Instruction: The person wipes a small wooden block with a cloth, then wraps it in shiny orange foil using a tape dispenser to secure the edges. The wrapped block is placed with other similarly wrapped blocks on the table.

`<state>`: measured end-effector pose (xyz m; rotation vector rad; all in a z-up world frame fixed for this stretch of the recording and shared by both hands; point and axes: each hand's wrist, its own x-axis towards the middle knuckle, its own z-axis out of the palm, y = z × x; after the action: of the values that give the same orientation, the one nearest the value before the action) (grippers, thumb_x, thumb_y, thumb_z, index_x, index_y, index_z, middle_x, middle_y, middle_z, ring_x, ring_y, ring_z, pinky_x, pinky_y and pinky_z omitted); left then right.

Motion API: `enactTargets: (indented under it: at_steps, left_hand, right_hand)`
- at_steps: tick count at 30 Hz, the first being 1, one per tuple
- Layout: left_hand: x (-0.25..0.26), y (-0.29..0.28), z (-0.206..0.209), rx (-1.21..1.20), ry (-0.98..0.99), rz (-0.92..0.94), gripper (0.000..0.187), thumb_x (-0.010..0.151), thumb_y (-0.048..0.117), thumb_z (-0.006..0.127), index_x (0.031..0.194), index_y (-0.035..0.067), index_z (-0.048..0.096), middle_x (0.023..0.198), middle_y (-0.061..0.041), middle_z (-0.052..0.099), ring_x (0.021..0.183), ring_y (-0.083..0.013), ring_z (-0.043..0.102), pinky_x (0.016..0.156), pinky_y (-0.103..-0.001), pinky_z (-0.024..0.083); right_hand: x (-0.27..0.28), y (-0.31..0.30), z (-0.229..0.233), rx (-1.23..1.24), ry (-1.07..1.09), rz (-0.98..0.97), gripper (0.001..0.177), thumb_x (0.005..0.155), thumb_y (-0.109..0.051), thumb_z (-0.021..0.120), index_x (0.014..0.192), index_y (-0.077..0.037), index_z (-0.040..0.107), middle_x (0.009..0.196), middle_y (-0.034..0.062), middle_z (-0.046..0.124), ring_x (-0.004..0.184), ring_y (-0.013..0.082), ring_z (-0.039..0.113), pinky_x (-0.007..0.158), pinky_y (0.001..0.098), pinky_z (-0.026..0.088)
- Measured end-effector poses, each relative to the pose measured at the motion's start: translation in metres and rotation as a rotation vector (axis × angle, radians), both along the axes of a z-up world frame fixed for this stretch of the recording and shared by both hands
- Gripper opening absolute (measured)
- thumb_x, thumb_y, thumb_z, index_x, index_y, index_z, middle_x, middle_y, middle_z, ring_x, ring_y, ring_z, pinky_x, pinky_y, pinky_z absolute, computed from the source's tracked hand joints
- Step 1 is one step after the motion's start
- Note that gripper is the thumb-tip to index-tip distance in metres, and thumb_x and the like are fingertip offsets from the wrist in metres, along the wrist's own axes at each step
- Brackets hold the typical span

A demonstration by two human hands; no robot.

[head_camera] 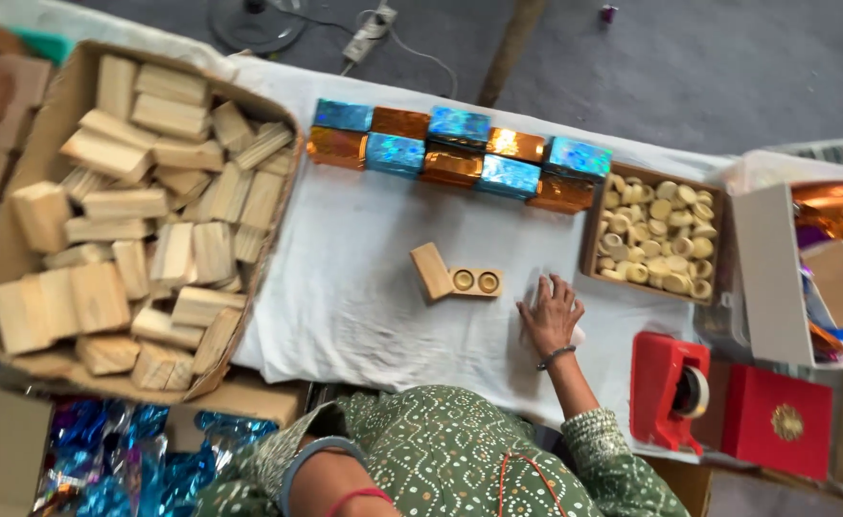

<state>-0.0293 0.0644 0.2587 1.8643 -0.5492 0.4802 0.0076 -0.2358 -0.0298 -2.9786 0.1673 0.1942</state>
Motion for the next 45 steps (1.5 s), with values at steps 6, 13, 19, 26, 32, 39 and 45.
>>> enactTargets:
  at_steps: [6,13,19,26,32,39,45]
  left_hand:
    - [-0.009,0.016,0.000,-0.016,0.049,0.104,0.050,0.091,0.020,0.071,0.134,0.001,0.053,0.132,-0.016,0.058,0.124,-0.0349,0.059,0.105,-0.046,0.052]
    - [-0.001,0.032,-0.024,-0.047,0.109,0.154,0.051,0.091,0.022,0.071,0.134,0.001,0.053,0.133,-0.017,0.056,0.124,-0.0356,0.059,0.103,-0.045,0.053]
    - [-0.007,0.138,-0.173,-0.086,0.162,0.197,0.053,0.091,0.024,0.071,0.135,0.001,0.052,0.134,-0.018,0.055,0.124,-0.0362,0.059,0.102,-0.045,0.053]
    - [0.001,0.093,-0.105,-0.130,0.224,0.246,0.054,0.091,0.026,0.071,0.135,0.001,0.052,0.136,-0.019,0.053,0.124,-0.0370,0.058,0.100,-0.045,0.054]
    - [0.001,0.026,-0.031,-0.166,0.283,0.269,0.056,0.091,0.027,0.071,0.136,0.001,0.051,0.137,-0.020,0.052,0.124,-0.0376,0.058,0.099,-0.045,0.054]
    - [0.016,0.012,-0.038,-0.206,0.349,0.291,0.057,0.091,0.029,0.071,0.137,0.001,0.051,0.138,-0.020,0.050,0.124,-0.0383,0.057,0.097,-0.045,0.055]
    - [0.034,0.000,-0.053,-0.233,0.402,0.309,0.059,0.092,0.031,0.072,0.137,0.001,0.050,0.140,-0.021,0.049,0.124,-0.0390,0.057,0.096,-0.044,0.055]
  right_hand:
    - [0.010,0.032,-0.040,0.431,-0.124,0.125,0.083,0.074,-0.018,0.083,0.149,-0.008,0.048,0.149,0.0145,0.047,0.133,0.0370,0.048,0.108,0.0436,0.045]
    - [0.017,0.045,-0.087,0.558,-0.110,0.138,0.077,0.070,-0.009,0.082,0.142,-0.009,0.054,0.141,0.0117,0.056,0.128,0.0362,0.053,0.108,0.0429,0.047]
    - [0.014,0.071,-0.087,0.546,-0.089,0.162,0.069,0.073,-0.009,0.081,0.138,-0.012,0.059,0.139,0.0077,0.057,0.123,0.0352,0.055,0.104,0.0417,0.049]
    - [0.011,0.071,-0.080,0.528,-0.064,0.145,0.073,0.071,-0.008,0.082,0.139,-0.016,0.058,0.141,0.0043,0.057,0.120,0.0336,0.055,0.103,0.0408,0.050]
    - [0.007,0.072,-0.078,0.561,-0.063,0.124,0.077,0.071,-0.008,0.084,0.142,-0.020,0.056,0.143,0.0021,0.056,0.121,0.0312,0.056,0.105,0.0397,0.049]
    - [0.007,0.071,-0.080,0.571,-0.072,0.119,0.078,0.072,-0.012,0.085,0.143,-0.022,0.055,0.145,0.0021,0.056,0.126,0.0303,0.055,0.106,0.0392,0.049]
    - [0.010,0.065,-0.077,0.648,-0.056,0.122,0.091,0.069,-0.014,0.088,0.150,-0.018,0.046,0.142,0.0049,0.057,0.124,0.0308,0.054,0.105,0.0402,0.047]
